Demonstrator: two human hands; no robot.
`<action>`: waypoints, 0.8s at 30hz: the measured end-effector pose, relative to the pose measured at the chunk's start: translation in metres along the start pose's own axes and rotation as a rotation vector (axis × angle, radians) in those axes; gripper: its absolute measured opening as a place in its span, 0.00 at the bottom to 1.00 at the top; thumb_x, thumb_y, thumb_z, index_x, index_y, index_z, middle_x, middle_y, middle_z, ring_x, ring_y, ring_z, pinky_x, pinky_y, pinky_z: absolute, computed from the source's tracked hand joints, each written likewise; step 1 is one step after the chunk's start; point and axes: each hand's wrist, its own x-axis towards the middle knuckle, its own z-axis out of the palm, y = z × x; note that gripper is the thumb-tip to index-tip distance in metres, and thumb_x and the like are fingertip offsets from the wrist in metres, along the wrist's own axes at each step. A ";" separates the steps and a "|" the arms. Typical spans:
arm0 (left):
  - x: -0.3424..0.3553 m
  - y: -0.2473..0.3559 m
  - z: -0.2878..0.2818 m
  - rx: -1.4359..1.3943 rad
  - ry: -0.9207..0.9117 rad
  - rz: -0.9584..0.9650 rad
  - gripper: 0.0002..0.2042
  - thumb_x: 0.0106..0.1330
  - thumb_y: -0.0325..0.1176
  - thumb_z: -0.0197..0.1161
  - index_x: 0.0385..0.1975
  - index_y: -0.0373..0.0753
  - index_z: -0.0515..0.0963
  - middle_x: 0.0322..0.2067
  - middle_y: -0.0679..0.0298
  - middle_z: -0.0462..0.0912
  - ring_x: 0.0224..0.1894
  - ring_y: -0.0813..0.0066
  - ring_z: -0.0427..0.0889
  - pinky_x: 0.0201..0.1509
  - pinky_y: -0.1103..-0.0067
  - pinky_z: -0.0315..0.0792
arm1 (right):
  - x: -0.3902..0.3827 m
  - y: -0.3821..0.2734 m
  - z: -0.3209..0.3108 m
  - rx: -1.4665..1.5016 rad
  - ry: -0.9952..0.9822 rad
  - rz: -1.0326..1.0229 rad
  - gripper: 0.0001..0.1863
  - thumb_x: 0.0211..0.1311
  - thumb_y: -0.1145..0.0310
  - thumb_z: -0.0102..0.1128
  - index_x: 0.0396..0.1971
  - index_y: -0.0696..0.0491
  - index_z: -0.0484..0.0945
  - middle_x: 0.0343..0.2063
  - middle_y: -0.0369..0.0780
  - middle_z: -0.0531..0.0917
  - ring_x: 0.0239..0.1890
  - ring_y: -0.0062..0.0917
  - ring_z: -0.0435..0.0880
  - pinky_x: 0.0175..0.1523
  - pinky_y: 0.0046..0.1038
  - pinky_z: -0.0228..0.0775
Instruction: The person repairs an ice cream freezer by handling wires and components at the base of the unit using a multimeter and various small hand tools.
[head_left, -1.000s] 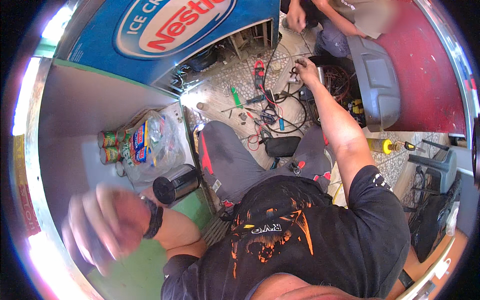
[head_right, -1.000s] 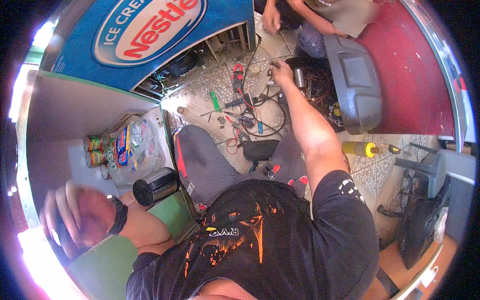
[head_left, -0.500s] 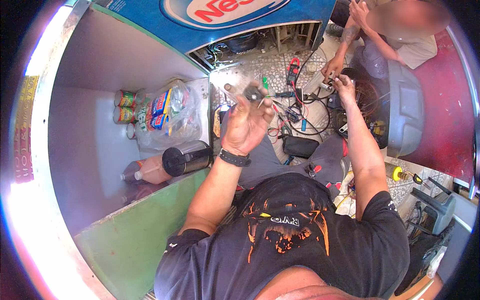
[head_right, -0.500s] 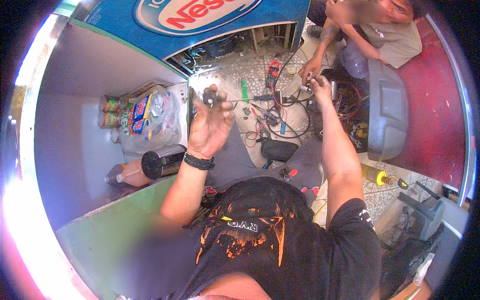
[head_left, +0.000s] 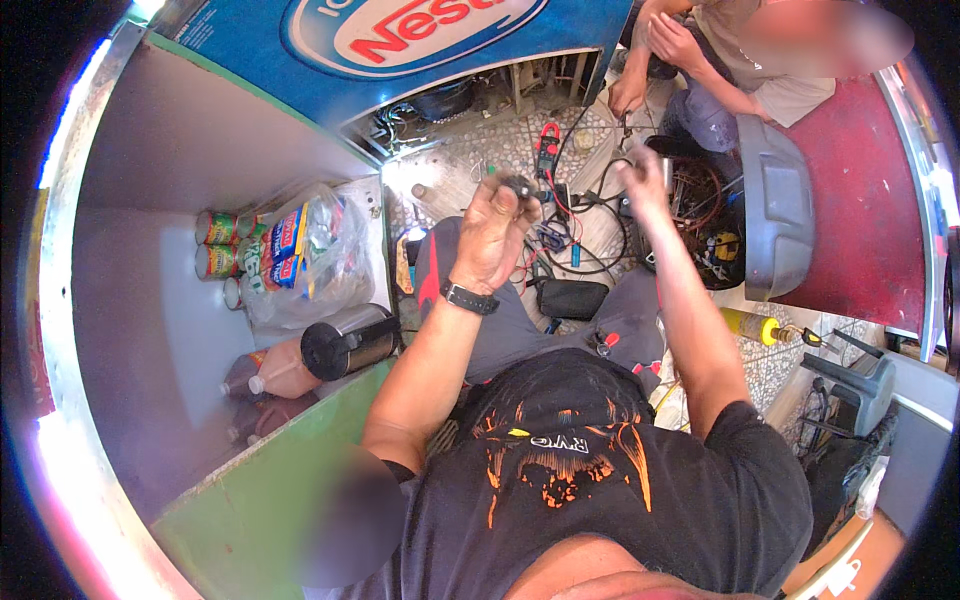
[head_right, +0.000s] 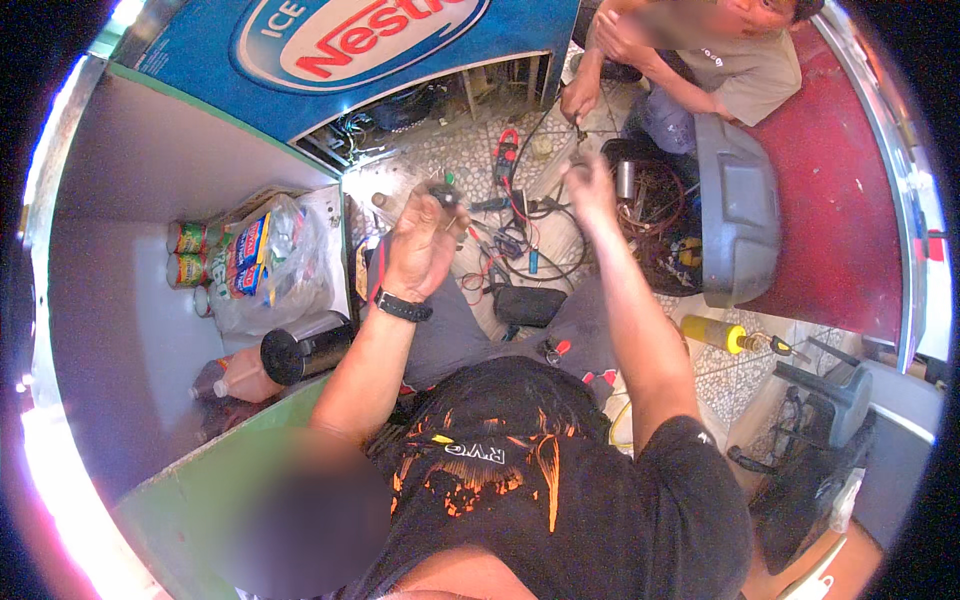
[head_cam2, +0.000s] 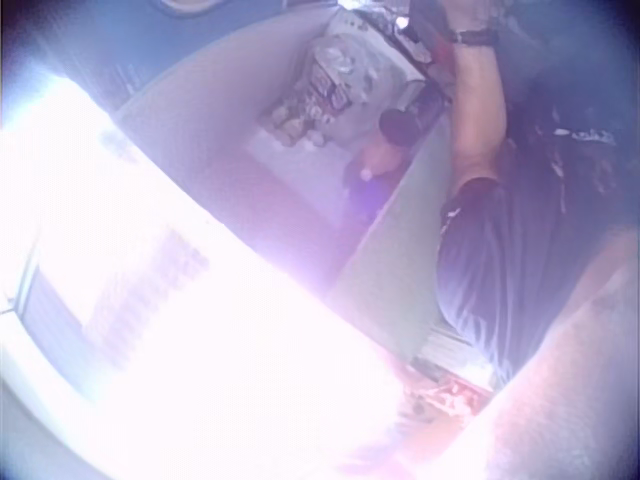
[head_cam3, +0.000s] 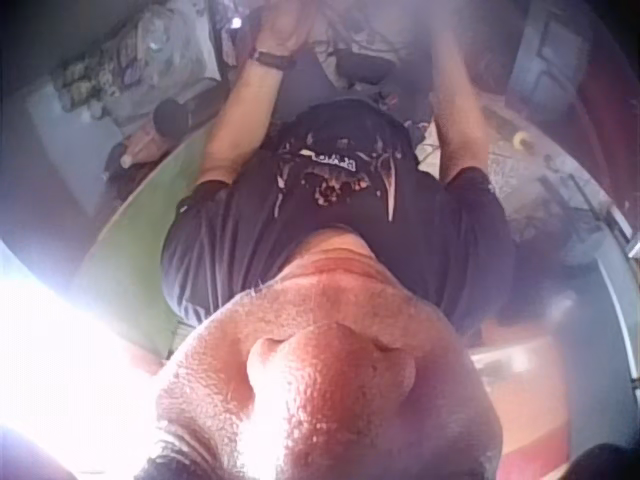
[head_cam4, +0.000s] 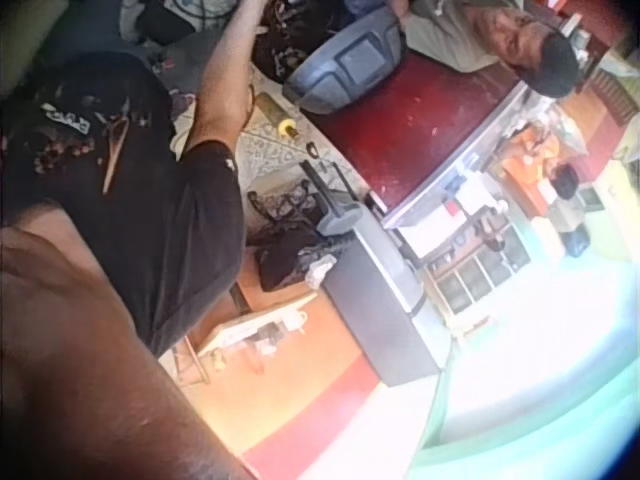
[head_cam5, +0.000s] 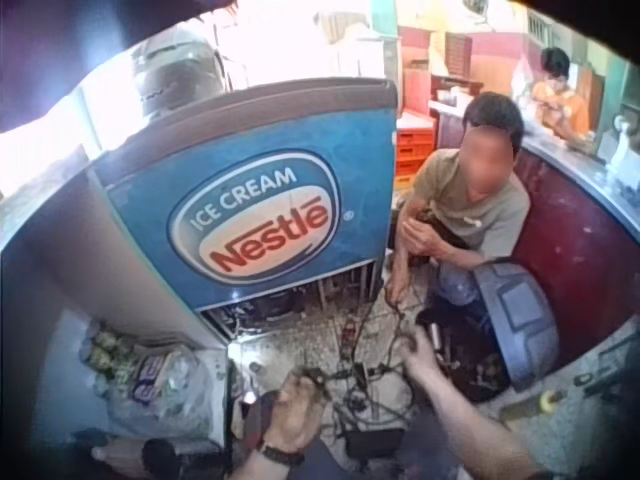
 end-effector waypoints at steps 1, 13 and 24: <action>0.001 -0.004 -0.004 0.053 0.016 -0.009 0.16 0.67 0.39 0.67 0.51 0.43 0.74 0.45 0.65 0.83 0.46 0.73 0.81 0.53 0.71 0.75 | -0.025 -0.033 0.001 0.088 -0.212 -0.047 0.29 0.62 0.67 0.67 0.62 0.56 0.70 0.56 0.45 0.77 0.54 0.30 0.80 0.58 0.32 0.74; -0.004 -0.032 0.015 0.318 -0.015 -0.175 0.22 0.76 0.46 0.52 0.57 0.33 0.73 0.48 0.56 0.81 0.44 0.72 0.82 0.50 0.75 0.77 | -0.103 -0.118 -0.024 0.303 -0.188 -0.203 0.18 0.67 0.70 0.63 0.55 0.57 0.75 0.43 0.38 0.82 0.42 0.20 0.80 0.47 0.25 0.74; 0.087 0.105 0.040 1.019 0.117 0.489 0.10 0.73 0.35 0.58 0.42 0.35 0.80 0.38 0.65 0.84 0.39 0.80 0.79 0.46 0.80 0.73 | -0.117 -0.197 -0.103 -0.055 -0.434 -0.588 0.23 0.50 0.70 0.76 0.45 0.57 0.77 0.40 0.40 0.81 0.40 0.25 0.81 0.46 0.30 0.75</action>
